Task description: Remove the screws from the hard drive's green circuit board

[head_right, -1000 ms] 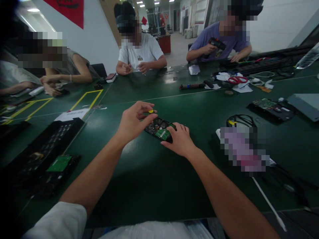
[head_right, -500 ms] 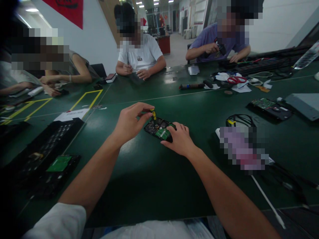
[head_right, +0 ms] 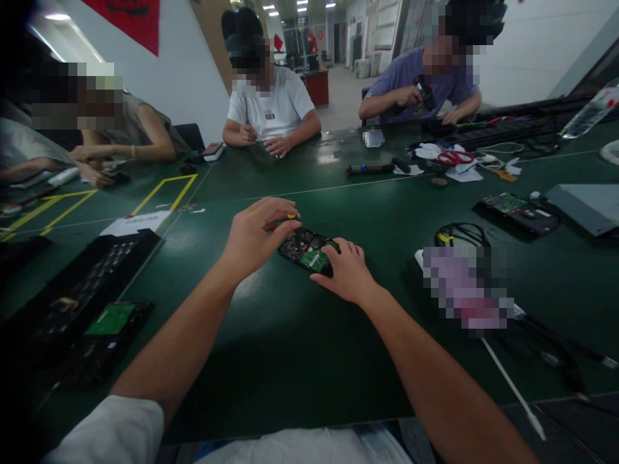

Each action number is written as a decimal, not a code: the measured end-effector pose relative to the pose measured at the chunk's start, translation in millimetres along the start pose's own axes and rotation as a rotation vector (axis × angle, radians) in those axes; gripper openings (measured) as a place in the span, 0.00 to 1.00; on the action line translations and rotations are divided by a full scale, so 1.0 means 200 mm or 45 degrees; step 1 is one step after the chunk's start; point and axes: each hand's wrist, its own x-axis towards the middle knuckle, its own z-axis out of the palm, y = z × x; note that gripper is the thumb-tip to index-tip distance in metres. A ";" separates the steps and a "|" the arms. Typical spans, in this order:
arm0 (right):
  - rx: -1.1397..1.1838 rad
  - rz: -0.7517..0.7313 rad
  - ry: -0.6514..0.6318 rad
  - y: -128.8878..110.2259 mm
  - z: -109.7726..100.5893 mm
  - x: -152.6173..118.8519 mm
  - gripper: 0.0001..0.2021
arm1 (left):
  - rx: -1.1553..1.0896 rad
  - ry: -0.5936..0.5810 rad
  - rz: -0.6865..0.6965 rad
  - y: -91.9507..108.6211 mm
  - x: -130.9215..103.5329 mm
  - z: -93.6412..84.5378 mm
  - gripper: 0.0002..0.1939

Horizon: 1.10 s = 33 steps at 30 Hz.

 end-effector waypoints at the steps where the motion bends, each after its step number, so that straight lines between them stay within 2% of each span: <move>1: 0.001 -0.002 -0.002 0.00 0.00 0.00 0.32 | 0.035 -0.003 0.016 0.00 0.00 0.00 0.06; 7: 0.019 0.001 -0.009 0.00 0.00 0.00 0.33 | 0.166 0.029 0.062 -0.01 0.00 -0.02 0.07; 28: 0.010 -0.009 0.011 0.02 0.04 0.00 0.34 | 0.134 0.043 0.048 -0.05 -0.01 -0.02 0.13; 33: -0.005 -0.002 0.026 0.03 0.04 0.00 0.35 | 0.195 0.042 0.044 -0.03 0.00 -0.04 0.10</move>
